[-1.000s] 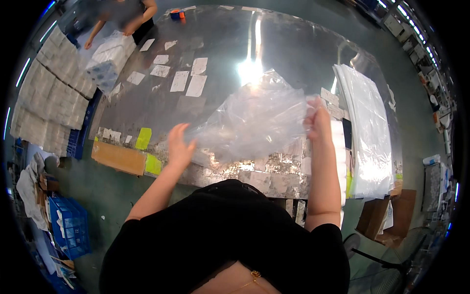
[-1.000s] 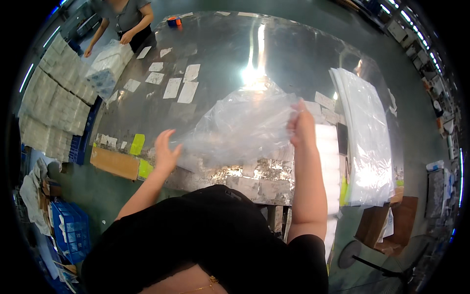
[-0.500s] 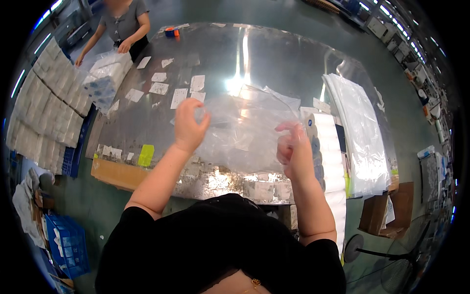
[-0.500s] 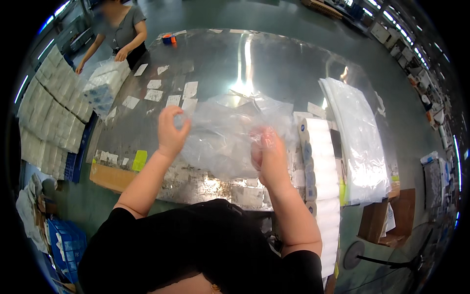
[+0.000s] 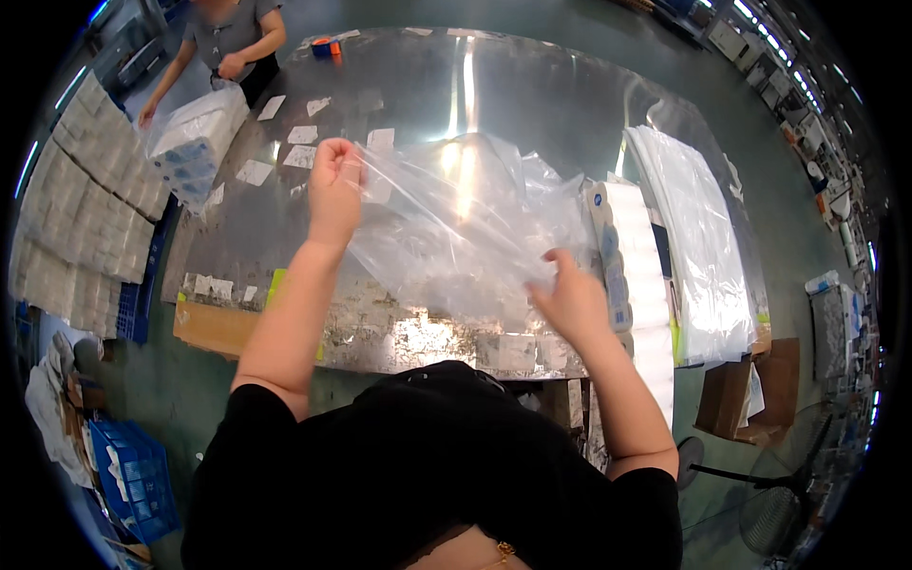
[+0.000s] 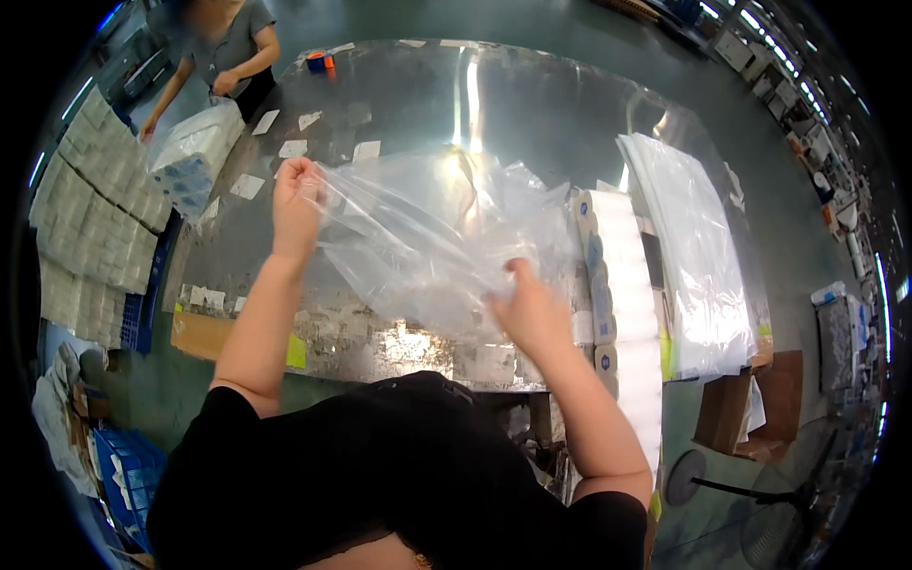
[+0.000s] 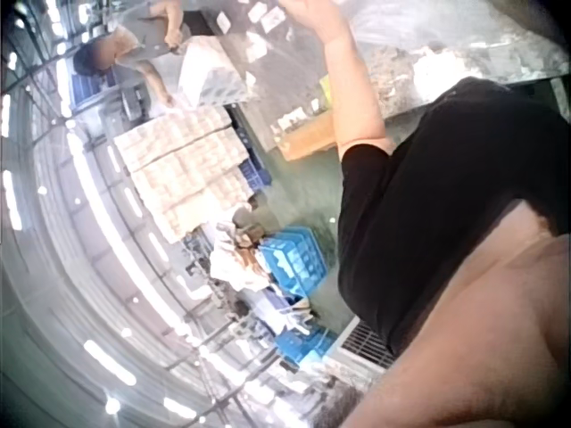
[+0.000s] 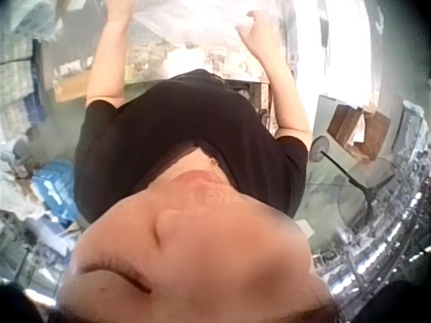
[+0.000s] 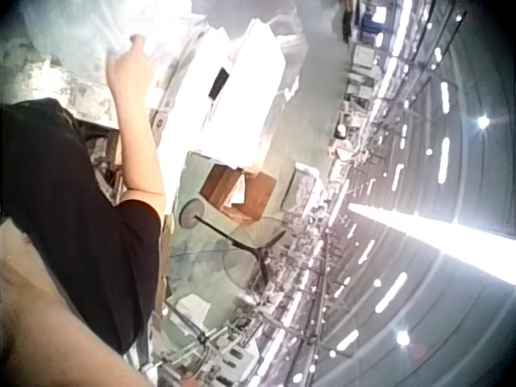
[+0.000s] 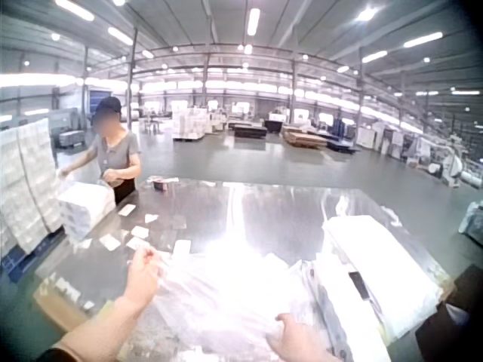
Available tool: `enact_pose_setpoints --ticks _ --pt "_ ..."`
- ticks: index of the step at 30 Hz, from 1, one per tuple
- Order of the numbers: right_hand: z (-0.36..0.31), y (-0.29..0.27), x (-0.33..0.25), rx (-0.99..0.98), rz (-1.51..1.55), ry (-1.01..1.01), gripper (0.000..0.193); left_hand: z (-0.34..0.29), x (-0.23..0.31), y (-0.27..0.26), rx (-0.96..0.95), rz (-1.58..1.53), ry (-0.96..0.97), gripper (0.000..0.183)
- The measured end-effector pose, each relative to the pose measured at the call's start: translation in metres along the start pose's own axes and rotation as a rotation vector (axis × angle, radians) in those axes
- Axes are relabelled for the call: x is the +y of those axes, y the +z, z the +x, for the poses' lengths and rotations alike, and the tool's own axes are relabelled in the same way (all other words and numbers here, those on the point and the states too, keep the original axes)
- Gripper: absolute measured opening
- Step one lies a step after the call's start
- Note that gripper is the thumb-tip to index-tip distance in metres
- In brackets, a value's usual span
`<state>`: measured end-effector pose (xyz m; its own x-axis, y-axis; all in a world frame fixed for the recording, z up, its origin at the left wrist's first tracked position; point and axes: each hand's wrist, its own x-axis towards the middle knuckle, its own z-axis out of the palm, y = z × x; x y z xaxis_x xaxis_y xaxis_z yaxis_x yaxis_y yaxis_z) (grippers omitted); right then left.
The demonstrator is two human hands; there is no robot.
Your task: The person organizes multiple small rectangular items into rows, places them inside a large plastic bag, and then folds the top of the bag closed.
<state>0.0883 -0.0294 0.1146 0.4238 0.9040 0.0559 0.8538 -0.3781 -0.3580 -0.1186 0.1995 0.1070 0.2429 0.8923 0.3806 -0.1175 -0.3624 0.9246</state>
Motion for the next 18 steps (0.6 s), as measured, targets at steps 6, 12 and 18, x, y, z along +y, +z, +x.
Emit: enact_pose_setpoints --ticks 6,12,18 --pt "0.042 0.004 0.159 0.646 -0.115 0.434 0.025 -0.096 0.082 -0.009 -1.080 0.791 0.076 0.023" --pt "0.069 -0.006 0.208 0.294 -0.361 0.475 0.024 0.039 -0.002 -0.092 -0.523 1.417 -0.099 0.017" --pt "0.099 -0.211 0.129 0.941 -0.168 -0.231 0.036 0.161 0.133 -0.159 0.152 1.441 0.752 0.028"
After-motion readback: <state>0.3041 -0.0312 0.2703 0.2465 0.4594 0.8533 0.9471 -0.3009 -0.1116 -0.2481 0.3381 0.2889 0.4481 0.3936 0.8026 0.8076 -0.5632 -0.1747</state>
